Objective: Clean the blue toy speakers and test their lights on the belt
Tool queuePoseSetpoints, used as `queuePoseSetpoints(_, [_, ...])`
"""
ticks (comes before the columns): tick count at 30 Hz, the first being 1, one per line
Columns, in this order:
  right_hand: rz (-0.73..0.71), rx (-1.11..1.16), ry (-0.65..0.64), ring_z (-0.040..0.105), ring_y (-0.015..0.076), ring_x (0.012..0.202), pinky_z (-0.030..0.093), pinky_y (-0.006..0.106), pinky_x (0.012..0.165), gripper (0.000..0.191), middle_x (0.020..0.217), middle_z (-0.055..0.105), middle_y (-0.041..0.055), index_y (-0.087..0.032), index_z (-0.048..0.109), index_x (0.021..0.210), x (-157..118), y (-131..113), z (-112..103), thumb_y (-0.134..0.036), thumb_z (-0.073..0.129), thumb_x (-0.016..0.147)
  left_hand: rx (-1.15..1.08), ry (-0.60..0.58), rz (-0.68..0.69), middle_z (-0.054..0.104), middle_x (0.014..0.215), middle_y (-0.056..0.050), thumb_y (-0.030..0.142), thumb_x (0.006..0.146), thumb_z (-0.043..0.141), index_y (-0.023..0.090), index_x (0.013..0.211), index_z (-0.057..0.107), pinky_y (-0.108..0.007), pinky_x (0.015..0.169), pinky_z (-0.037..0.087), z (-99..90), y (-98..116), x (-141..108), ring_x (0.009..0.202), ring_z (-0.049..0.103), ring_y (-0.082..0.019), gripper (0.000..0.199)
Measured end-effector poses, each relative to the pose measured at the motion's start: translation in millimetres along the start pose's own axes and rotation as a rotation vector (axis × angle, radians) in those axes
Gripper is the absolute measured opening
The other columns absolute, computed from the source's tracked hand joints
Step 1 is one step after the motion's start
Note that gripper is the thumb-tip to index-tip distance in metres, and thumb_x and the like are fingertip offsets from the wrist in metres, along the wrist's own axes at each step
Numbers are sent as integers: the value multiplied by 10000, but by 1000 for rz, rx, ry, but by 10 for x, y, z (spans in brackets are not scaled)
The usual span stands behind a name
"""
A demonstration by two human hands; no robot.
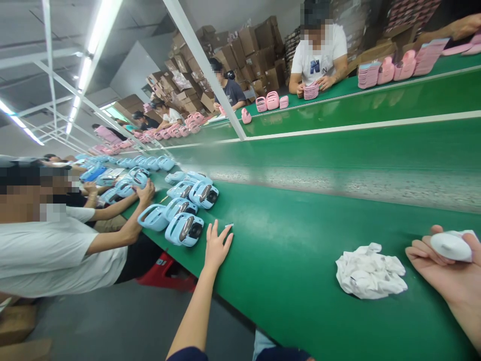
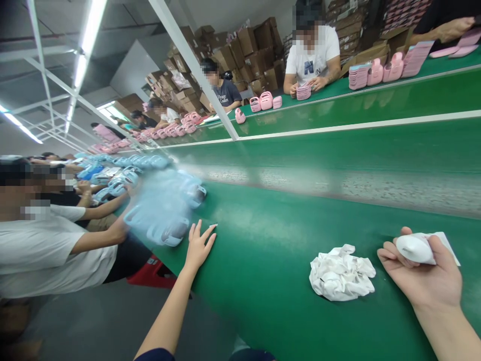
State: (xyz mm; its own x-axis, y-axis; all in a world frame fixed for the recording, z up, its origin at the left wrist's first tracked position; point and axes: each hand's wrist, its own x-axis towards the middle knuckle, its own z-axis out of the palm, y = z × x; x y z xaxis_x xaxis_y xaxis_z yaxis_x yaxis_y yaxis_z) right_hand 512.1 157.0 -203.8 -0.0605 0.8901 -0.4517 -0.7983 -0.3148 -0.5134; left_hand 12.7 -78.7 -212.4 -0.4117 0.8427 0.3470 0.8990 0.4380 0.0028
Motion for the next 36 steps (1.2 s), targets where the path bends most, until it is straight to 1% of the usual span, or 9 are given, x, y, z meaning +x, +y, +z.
queuePoseSetpoints(3, [11, 21, -44, 174, 88, 529, 303, 235, 451, 164, 638, 274, -46, -91, 569, 869, 14, 0, -18, -193, 539, 745, -8, -56, 12, 276, 1523, -114, 357, 924, 435, 272, 1282, 579, -564, 1085, 287, 14, -15, 15, 1403, 186, -395, 395])
queuePoseSetpoints(7, [12, 25, -45, 182, 89, 525, 303, 235, 450, 177, 631, 270, -49, -89, 567, 879, 28, -8, -37, -195, 534, 741, -18, -116, -1, 296, 1515, -117, 362, 933, 410, 290, 1321, 536, -567, 1081, 290, 28, -35, 28, 1401, 195, -394, 414])
queuePoseSetpoints(10, [16, 25, -36, 186, 90, 520, 307, 235, 449, 158, 627, 275, -46, -89, 563, 872, 23, -14, -34, -181, 512, 754, -21, -100, 2, 326, 1497, -117, 363, 932, 412, 289, 1306, 553, -558, 1084, 291, 27, -36, 27, 1400, 202, -384, 406])
queuePoseSetpoints(16, [17, 23, -40, 187, 89, 519, 313, 239, 447, 157, 634, 291, -40, -89, 560, 877, 26, -12, -44, -185, 512, 763, -12, -68, 12, 378, 1450, -142, 381, 932, 406, 251, 1266, 596, -550, 1073, 315, 15, -16, 21, 1382, 235, -382, 405])
queuePoseSetpoints(24, [28, 27, -60, 181, 89, 525, 309, 235, 450, 159, 635, 283, -46, -97, 551, 878, 22, -12, -44, -182, 531, 745, -31, -32, 18, 426, 1414, -133, 370, 921, 434, 240, 1223, 627, -534, 1082, 318, 5, -12, 24, 1380, 252, -363, 381])
queuePoseSetpoints(30, [16, 14, -70, 186, 87, 530, 304, 240, 467, 184, 659, 272, -45, -96, 557, 888, 19, -12, -50, -177, 558, 723, -39, -17, -1, 461, 1395, -118, 364, 915, 446, 239, 1177, 648, -533, 1077, 337, 0, -1, 17, 1375, 277, -343, 354])
queuePoseSetpoints(33, [9, 11, -69, 184, 87, 532, 299, 241, 468, 191, 657, 267, -46, -92, 559, 886, 24, -5, -54, -181, 563, 717, -36, -9, -5, 449, 1408, -130, 362, 917, 440, 220, 1165, 655, -525, 1080, 337, -8, 8, 12, 1375, 280, -347, 358])
queuePoseSetpoints(36, [11, 18, -64, 182, 87, 534, 299, 237, 469, 189, 652, 267, -47, -88, 558, 885, 25, 1, -48, -190, 559, 725, -29, -10, -23, 397, 1452, -142, 381, 916, 442, 218, 1230, 615, -545, 1070, 337, -15, 17, 9, 1384, 256, -364, 394])
